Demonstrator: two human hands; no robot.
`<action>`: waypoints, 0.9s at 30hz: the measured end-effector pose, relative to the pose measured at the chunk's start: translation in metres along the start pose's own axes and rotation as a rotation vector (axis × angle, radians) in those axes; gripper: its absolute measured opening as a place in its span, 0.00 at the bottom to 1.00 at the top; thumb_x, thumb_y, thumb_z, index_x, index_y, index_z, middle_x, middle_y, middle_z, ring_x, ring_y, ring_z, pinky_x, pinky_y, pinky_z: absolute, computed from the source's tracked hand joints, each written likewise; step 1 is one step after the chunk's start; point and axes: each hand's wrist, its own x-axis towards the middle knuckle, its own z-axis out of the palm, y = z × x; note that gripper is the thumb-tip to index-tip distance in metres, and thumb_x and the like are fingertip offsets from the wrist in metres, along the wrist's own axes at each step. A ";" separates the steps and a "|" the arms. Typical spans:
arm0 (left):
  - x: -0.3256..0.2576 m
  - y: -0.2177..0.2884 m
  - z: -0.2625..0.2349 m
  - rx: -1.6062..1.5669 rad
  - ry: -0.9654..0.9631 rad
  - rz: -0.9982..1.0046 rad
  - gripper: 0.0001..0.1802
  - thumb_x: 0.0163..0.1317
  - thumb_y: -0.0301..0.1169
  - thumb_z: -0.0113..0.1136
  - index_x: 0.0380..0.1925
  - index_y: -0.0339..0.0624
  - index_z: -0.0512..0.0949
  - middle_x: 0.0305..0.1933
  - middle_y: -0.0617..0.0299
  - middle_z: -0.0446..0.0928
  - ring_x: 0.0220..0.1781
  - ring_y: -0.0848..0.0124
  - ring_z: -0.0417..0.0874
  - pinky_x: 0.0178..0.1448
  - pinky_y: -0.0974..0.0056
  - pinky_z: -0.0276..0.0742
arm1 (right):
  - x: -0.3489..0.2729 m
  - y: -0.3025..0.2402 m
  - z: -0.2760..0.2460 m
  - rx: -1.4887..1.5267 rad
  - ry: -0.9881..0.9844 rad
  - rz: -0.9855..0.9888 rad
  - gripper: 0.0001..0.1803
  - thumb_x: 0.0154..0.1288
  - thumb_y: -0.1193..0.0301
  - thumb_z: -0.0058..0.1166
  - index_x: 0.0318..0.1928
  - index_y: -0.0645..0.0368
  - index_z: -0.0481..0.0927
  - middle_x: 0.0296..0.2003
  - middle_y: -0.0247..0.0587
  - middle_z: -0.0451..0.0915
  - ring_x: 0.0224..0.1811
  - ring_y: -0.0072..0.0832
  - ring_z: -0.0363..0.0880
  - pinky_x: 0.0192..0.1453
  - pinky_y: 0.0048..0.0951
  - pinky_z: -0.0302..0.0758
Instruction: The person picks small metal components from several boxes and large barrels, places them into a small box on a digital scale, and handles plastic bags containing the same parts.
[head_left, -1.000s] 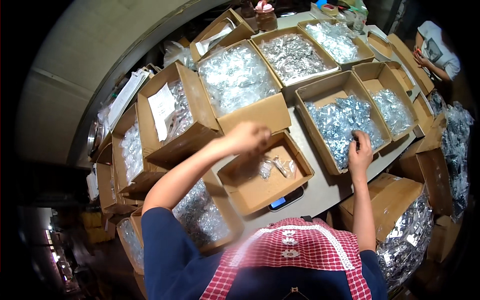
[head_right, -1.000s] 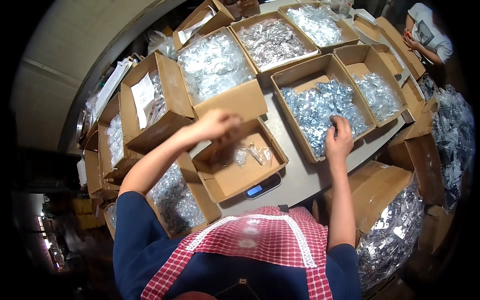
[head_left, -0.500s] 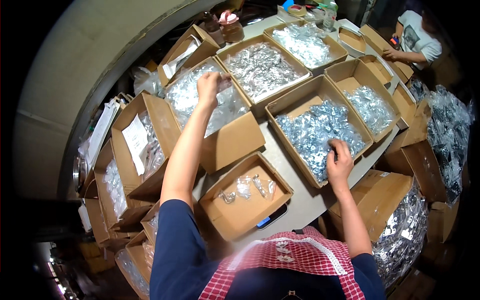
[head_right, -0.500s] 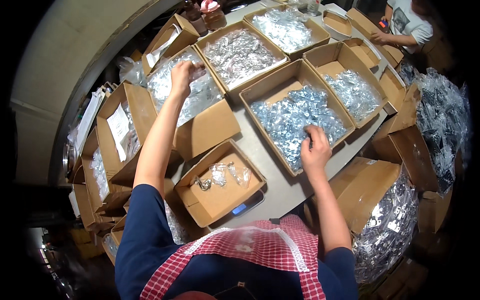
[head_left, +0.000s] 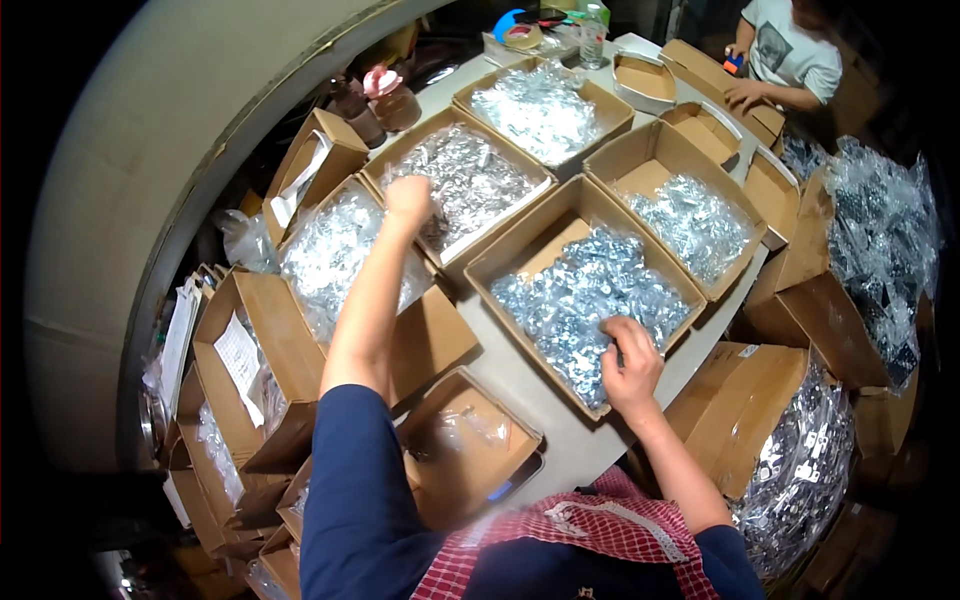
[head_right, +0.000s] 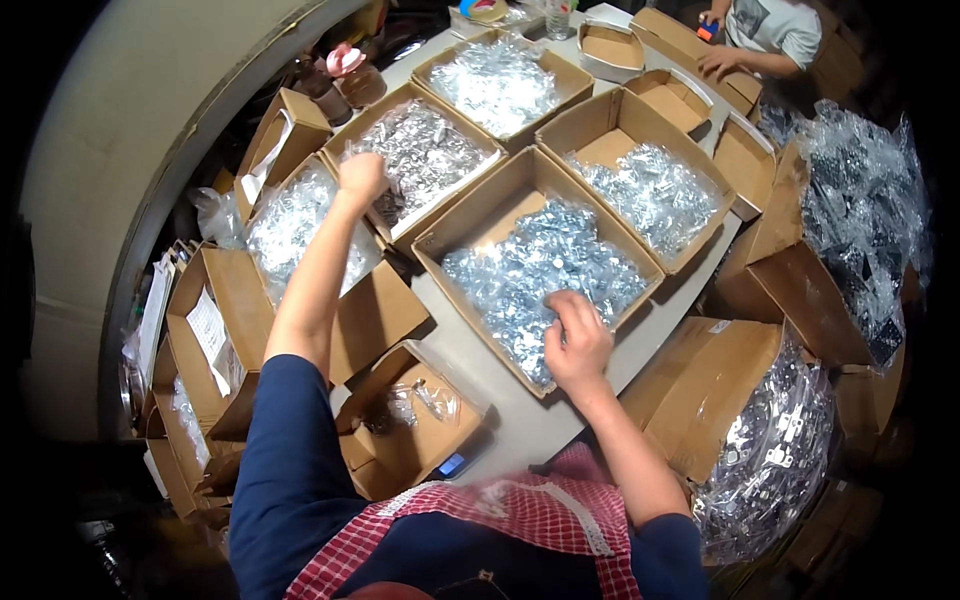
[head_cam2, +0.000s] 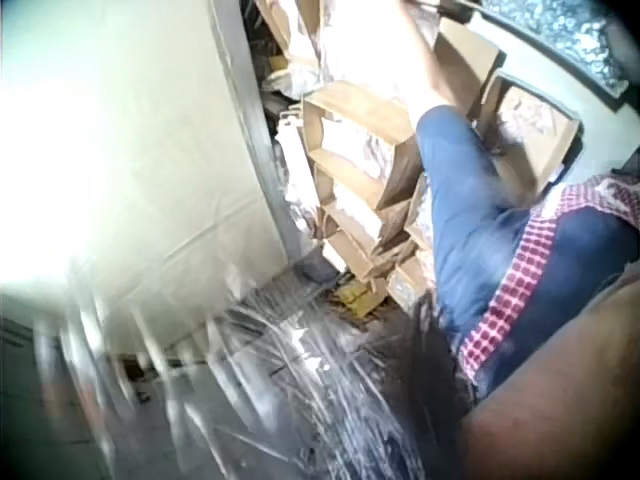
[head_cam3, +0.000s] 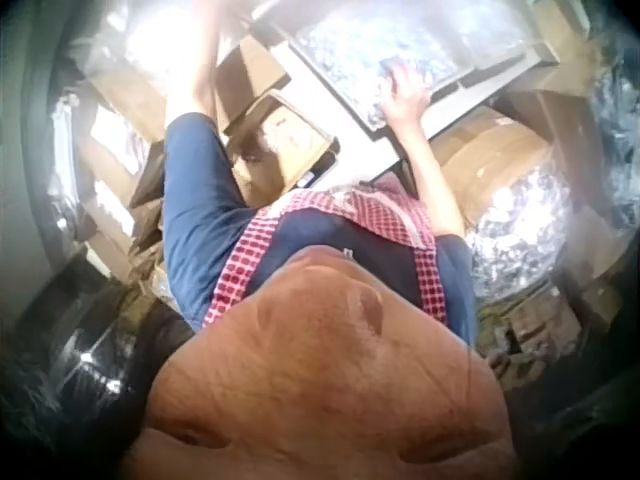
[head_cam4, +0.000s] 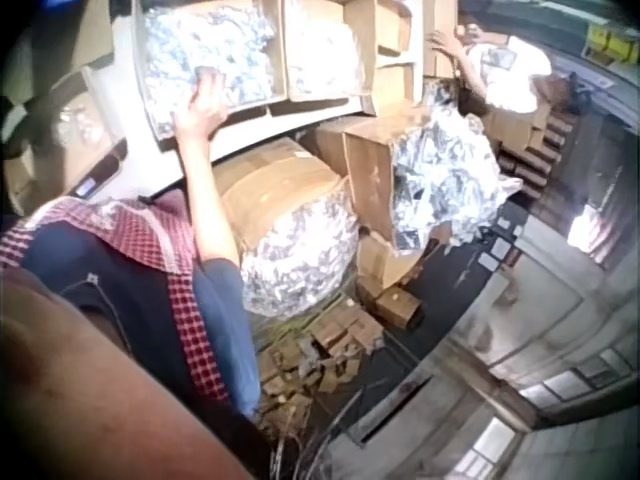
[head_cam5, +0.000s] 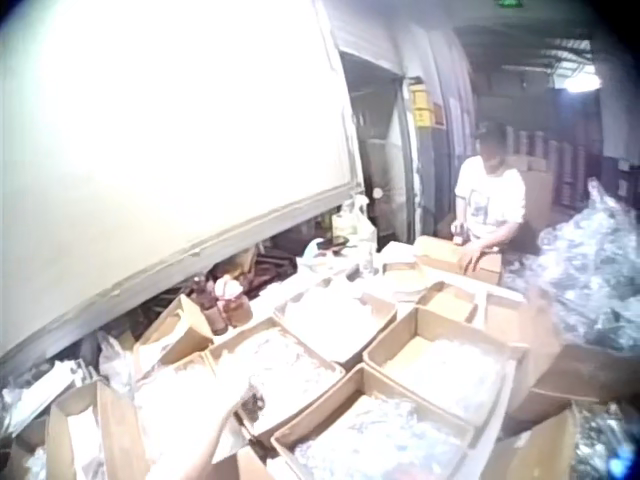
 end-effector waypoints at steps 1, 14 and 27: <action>-0.002 -0.007 -0.008 -0.124 -0.002 -0.073 0.11 0.46 0.33 0.61 0.27 0.39 0.84 0.33 0.48 0.82 0.40 0.52 0.84 0.46 0.55 0.79 | 0.000 0.002 0.000 0.001 0.000 -0.005 0.15 0.49 0.80 0.47 0.38 0.57 0.79 0.40 0.38 0.80 0.41 0.39 0.80 0.43 0.34 0.76; -0.125 -0.016 -0.101 -1.904 -0.193 -0.408 0.07 0.61 0.36 0.56 0.28 0.46 0.74 0.18 0.70 0.68 0.17 0.80 0.67 0.17 0.73 0.57 | 0.059 0.026 -0.014 0.215 -0.479 0.125 0.10 0.56 0.73 0.51 0.38 0.58 0.83 0.36 0.49 0.82 0.35 0.39 0.82 0.40 0.35 0.77; -0.317 0.078 -0.114 -1.256 -1.109 0.149 0.29 0.68 0.43 0.55 0.63 0.39 0.67 0.58 0.52 0.74 0.59 0.64 0.75 0.63 0.64 0.68 | 0.350 0.110 0.160 -0.504 -0.601 0.046 0.24 0.54 0.63 0.58 0.51 0.60 0.79 0.55 0.59 0.73 0.59 0.47 0.72 0.62 0.40 0.70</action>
